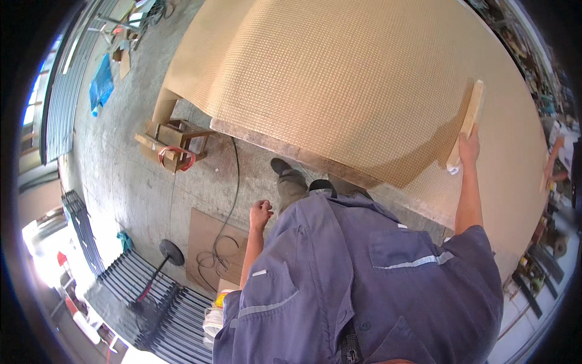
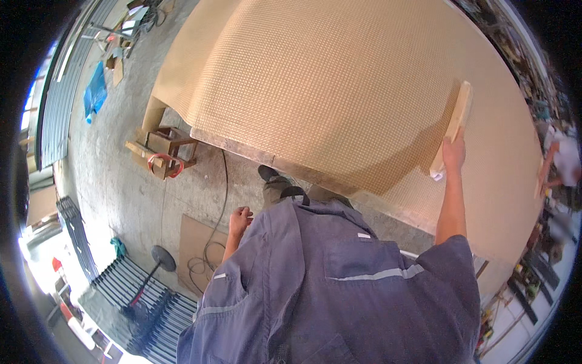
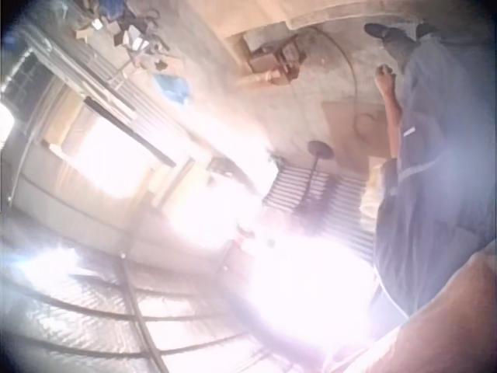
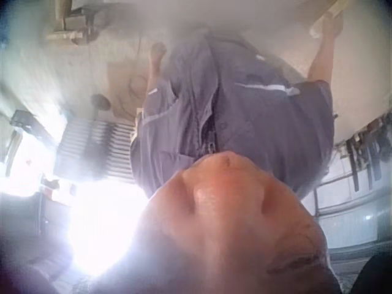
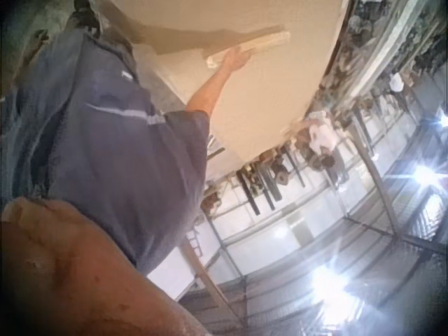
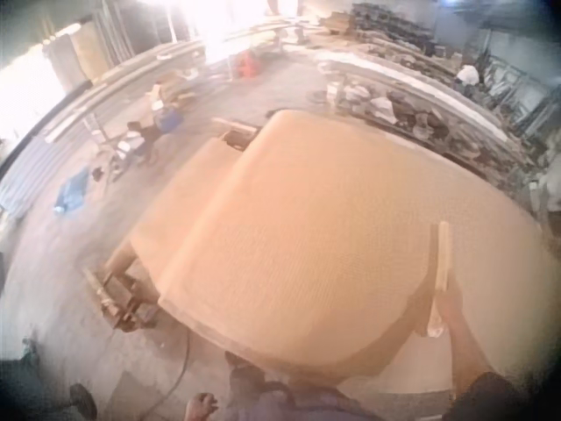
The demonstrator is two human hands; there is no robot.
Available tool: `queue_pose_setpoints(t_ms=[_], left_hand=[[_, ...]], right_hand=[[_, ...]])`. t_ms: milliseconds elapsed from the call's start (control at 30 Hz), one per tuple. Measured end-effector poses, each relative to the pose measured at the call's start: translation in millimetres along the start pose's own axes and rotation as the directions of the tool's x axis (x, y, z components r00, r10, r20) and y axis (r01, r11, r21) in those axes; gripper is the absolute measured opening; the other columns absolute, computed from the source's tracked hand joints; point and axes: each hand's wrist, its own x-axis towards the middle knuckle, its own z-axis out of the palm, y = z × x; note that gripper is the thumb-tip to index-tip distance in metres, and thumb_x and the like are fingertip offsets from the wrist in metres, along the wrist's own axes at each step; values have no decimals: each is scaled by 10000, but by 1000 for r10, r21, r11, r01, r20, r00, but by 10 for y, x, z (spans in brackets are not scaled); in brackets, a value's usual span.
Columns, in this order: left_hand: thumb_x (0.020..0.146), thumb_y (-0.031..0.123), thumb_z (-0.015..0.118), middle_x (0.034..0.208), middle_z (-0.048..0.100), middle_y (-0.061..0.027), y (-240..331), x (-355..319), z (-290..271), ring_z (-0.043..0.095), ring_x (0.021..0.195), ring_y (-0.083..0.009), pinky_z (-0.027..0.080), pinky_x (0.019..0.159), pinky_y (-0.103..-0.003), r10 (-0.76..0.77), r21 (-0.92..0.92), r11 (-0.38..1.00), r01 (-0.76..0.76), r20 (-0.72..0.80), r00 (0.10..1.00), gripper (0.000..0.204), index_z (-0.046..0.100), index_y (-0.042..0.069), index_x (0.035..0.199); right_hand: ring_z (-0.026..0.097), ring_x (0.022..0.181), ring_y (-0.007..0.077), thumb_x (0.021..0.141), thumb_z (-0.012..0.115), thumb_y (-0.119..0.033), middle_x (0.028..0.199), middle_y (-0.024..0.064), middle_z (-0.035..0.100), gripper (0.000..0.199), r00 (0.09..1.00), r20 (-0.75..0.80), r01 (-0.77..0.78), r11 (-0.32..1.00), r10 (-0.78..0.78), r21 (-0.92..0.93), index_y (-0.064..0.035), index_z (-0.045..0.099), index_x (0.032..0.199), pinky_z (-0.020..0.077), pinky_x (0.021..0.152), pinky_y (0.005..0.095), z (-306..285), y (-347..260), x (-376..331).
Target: The person smooths a large sheet of textured material on a workbench using a wooden block, then uses a utility knife to cut the material along the edges. The person removes the cut-off strips and lifts the trimmed sheet.
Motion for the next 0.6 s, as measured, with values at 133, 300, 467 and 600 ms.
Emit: queue_pose_setpoints(t_ms=[133,300,467,600], left_hand=[[937,258,574,892,709,-152,2,294,-364,688,651,-184,528,568,-292,37,96,994,-44,73,997,358,634,-47,1113],[938,257,576,889,714,-153,112,669,-881,691,650,-188,539,579,-301,110,132,984,-123,100,989,358,632,-49,1115],[944,270,577,892,719,-162,304,1077,-1211,701,661,-198,543,587,-311,175,109,977,-185,96,980,374,641,-56,1116],[956,256,565,908,722,-162,660,1043,-1348,700,663,-192,537,577,-294,285,188,932,-310,147,947,354,638,-54,1110]], right_hand=[[636,1030,392,895,594,-225,1269,229,577,723,998,-27,-58,994,55,-96,-115,257,1524,521,869,472,282,-631,-698],[661,806,357,866,596,-150,1126,183,618,653,954,64,284,953,-292,107,-196,345,1467,554,680,463,452,-2703,-1774],[665,748,327,881,573,-174,993,147,635,546,827,133,497,821,-546,280,-165,415,1404,559,614,451,740,-4136,-2526],[660,926,361,863,614,-216,1118,155,650,574,715,133,593,696,-686,405,-96,434,1395,553,807,466,791,-4563,-2810]])
